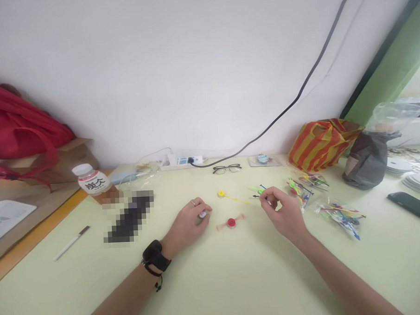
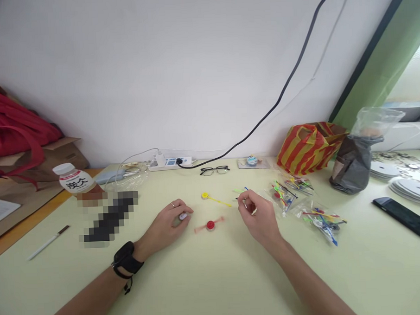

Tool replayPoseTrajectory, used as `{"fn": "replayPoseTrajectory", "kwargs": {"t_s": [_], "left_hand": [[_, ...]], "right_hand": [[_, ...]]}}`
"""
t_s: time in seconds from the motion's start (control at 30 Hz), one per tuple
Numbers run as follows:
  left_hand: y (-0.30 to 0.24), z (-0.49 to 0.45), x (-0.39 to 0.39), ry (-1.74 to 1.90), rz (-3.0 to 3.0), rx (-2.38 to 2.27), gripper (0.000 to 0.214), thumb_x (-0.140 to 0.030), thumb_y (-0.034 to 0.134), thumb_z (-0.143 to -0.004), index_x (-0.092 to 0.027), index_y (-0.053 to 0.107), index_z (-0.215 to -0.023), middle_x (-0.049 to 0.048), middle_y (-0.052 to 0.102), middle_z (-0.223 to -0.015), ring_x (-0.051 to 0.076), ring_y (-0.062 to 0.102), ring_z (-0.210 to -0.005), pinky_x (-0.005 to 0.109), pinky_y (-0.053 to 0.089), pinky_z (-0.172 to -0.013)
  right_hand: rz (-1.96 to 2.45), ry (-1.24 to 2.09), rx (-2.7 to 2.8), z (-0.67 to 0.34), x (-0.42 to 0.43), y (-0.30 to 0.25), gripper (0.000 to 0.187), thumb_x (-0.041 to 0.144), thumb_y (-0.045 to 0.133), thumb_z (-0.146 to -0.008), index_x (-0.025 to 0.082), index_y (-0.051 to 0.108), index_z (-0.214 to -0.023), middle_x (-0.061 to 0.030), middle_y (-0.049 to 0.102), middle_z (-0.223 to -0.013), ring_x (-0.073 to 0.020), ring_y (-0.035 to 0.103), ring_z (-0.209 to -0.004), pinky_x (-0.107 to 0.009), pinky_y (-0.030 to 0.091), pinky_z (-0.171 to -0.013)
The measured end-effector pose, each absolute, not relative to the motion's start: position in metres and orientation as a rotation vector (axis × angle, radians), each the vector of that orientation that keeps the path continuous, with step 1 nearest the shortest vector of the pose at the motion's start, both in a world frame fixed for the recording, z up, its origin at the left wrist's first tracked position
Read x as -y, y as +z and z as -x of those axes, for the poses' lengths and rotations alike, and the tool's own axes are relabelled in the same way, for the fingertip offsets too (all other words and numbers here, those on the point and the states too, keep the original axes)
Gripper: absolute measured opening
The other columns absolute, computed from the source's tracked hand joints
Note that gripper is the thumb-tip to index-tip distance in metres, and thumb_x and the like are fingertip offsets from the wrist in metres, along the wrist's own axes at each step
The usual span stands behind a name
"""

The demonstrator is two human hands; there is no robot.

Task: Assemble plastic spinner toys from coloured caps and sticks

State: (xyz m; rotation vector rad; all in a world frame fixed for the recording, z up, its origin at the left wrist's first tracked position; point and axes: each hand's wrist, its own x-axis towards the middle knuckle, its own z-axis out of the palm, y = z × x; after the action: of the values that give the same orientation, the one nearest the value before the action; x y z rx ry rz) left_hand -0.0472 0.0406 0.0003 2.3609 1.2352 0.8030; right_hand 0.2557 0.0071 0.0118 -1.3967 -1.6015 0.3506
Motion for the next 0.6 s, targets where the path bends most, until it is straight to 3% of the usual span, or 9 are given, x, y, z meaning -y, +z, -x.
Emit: {"fn": "replayPoseTrajectory", "kwargs": {"t_s": [0.1,0.3,0.43,0.53,0.6], "left_hand": [[0.0004,0.0479,-0.0403,0.740,-2.337,-1.257,0.021,-0.028,0.051,-0.099,-0.024,0.072,-0.100,0.0050,0.067,-0.096,0.021,0.064,-0.089,0.034,0.052,-0.082],[-0.0010,0.0484,-0.0389,0.682,-2.360,-1.291,0.024,-0.033,0.049,-0.101,-0.025,0.071,-0.100,0.0018,0.064,-0.078,0.020,0.059,-0.074,0.035,0.049,-0.076],[-0.0009,0.0491,-0.0372,0.675,-2.366,-1.316,0.023,-0.033,0.050,-0.100,-0.025,0.071,-0.099,0.0011,0.062,-0.073,0.020,0.059,-0.072,0.034,0.048,-0.072],[-0.0012,0.0495,-0.0368,0.690,-2.355,-1.328,0.021,-0.032,0.051,-0.099,-0.025,0.070,-0.099,0.0003,0.063,-0.074,0.018,0.059,-0.069,0.032,0.047,-0.069],[-0.0021,0.0498,-0.0372,0.699,-2.354,-1.328,0.021,-0.031,0.050,-0.098,-0.025,0.070,-0.101,0.0000,0.064,-0.076,0.018,0.059,-0.068,0.031,0.046,-0.068]], "right_hand": [[1.401,0.347,1.539,-0.2557,-0.0063,0.0113,0.008,0.028,0.055,-0.085,0.025,0.062,-0.082,0.0041,0.042,-0.058,-0.0170,0.047,-0.056,-0.027,0.038,-0.052],[1.408,0.277,1.391,-0.2554,-0.0065,0.0132,0.011,0.026,0.056,-0.082,0.025,0.067,-0.080,0.0030,0.045,-0.058,-0.0204,0.056,-0.067,-0.033,0.049,-0.073],[1.386,0.385,1.340,-0.2528,-0.0057,0.0175,0.012,0.031,0.058,-0.085,0.024,0.066,-0.081,0.0032,0.047,-0.057,-0.0187,0.052,-0.059,-0.033,0.047,-0.067],[1.357,0.457,1.320,-0.2506,-0.0052,0.0187,0.015,0.037,0.059,-0.089,0.024,0.065,-0.084,-0.0012,0.062,-0.067,-0.0204,0.060,-0.065,-0.032,0.046,-0.065],[1.357,0.478,1.310,-0.2503,-0.0053,0.0180,0.017,0.040,0.060,-0.090,0.024,0.065,-0.087,-0.0015,0.063,-0.068,-0.0217,0.064,-0.069,-0.031,0.045,-0.063]]}}
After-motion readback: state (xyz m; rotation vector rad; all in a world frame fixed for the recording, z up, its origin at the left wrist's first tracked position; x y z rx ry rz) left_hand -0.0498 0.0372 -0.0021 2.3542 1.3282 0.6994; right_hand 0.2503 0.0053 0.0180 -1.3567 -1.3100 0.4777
